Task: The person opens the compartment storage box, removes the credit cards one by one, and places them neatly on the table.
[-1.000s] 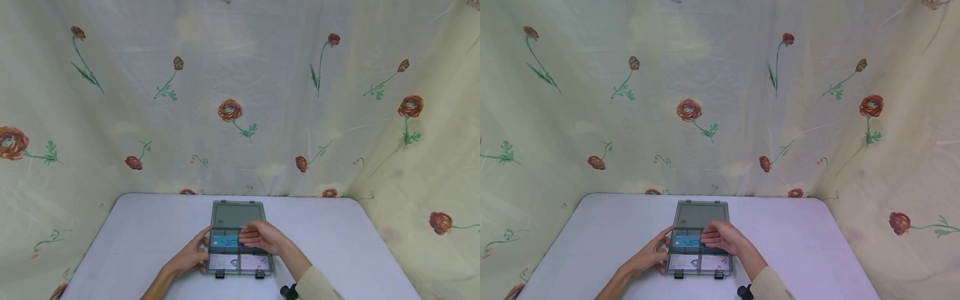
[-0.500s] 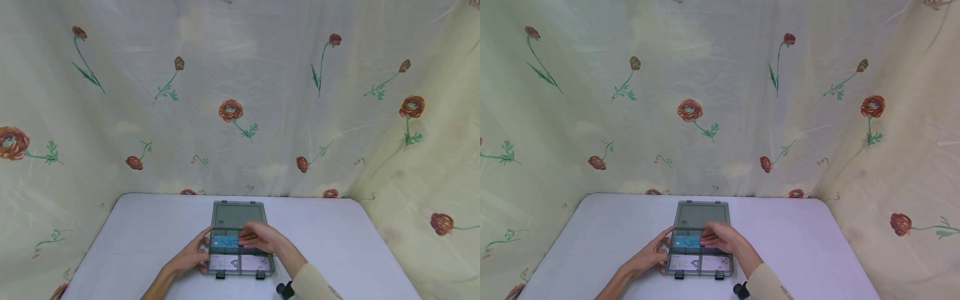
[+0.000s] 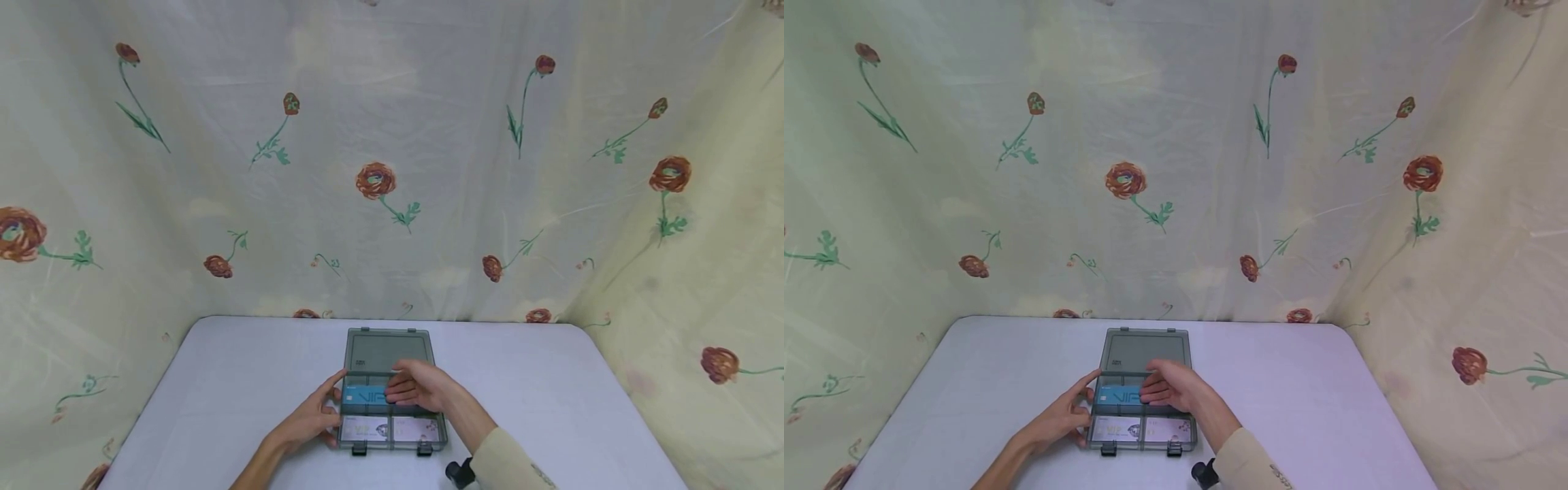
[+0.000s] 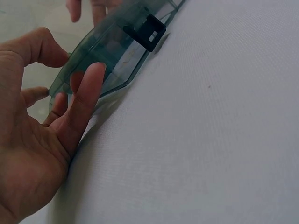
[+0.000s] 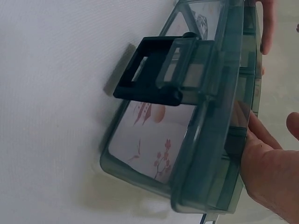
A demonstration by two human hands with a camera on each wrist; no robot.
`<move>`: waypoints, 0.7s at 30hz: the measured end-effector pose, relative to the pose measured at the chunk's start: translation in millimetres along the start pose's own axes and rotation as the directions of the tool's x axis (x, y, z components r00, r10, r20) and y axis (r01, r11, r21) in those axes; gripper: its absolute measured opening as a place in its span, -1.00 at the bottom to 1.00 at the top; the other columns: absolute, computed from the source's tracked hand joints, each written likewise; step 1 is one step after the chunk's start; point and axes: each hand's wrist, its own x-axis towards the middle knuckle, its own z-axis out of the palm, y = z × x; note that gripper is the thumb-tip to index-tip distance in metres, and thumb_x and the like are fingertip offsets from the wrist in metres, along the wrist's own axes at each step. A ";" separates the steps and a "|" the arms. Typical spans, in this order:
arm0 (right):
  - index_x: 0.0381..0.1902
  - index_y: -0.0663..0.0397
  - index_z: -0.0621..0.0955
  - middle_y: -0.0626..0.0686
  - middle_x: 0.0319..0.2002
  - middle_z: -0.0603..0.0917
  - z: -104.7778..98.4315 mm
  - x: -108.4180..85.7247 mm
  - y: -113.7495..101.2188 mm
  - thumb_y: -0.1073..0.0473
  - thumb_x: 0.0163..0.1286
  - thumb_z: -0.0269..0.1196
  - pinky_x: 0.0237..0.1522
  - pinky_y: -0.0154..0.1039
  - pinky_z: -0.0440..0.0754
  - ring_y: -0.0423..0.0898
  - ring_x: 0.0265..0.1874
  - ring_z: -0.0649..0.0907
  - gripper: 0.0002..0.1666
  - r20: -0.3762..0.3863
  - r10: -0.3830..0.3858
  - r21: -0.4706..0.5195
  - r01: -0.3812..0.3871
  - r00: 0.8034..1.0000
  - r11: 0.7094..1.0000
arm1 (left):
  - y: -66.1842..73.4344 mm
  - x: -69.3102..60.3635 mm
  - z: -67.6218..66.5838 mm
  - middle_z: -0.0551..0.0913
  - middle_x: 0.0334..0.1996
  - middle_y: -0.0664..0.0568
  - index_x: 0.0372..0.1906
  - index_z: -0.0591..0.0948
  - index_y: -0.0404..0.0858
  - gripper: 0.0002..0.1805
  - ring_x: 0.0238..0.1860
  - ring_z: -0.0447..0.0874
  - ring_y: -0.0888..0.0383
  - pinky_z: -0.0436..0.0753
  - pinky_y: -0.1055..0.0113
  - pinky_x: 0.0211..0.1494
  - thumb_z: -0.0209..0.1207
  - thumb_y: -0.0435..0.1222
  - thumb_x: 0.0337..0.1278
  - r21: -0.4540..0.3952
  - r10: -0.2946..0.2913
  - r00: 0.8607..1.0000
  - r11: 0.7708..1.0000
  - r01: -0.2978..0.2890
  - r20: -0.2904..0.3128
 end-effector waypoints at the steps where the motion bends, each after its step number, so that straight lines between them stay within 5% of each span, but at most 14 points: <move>1: 0.20 0.60 0.47 0.40 0.06 0.65 0.2 -0.3 -0.4 -0.02 0.55 0.01 0.15 0.06 0.63 0.24 0.05 0.69 -0.32 0.001 0.001 -0.002 -0.001 1.000 1.000 | -0.3 0.1 -0.2 0.19 0.11 -0.23 0.64 -0.04 -0.07 0.12 -0.42 0.49 0.18 0.70 0.27 -0.49 0.17 -0.55 -0.09 -0.001 0.000 1.000 1.000 0.000 0.001; 21: 0.22 0.62 0.45 0.39 0.06 0.65 1.4 2.7 -0.3 -0.02 0.55 0.00 0.18 0.09 0.60 0.22 0.04 0.70 -0.30 -0.020 0.029 0.035 -0.029 0.999 0.999 | -0.9 -0.1 -0.9 0.18 0.08 -0.21 0.64 -0.04 -0.05 0.10 -0.43 0.48 0.18 0.70 0.27 -0.50 0.16 -0.56 -0.05 -0.018 0.006 1.000 1.000 -0.006 0.012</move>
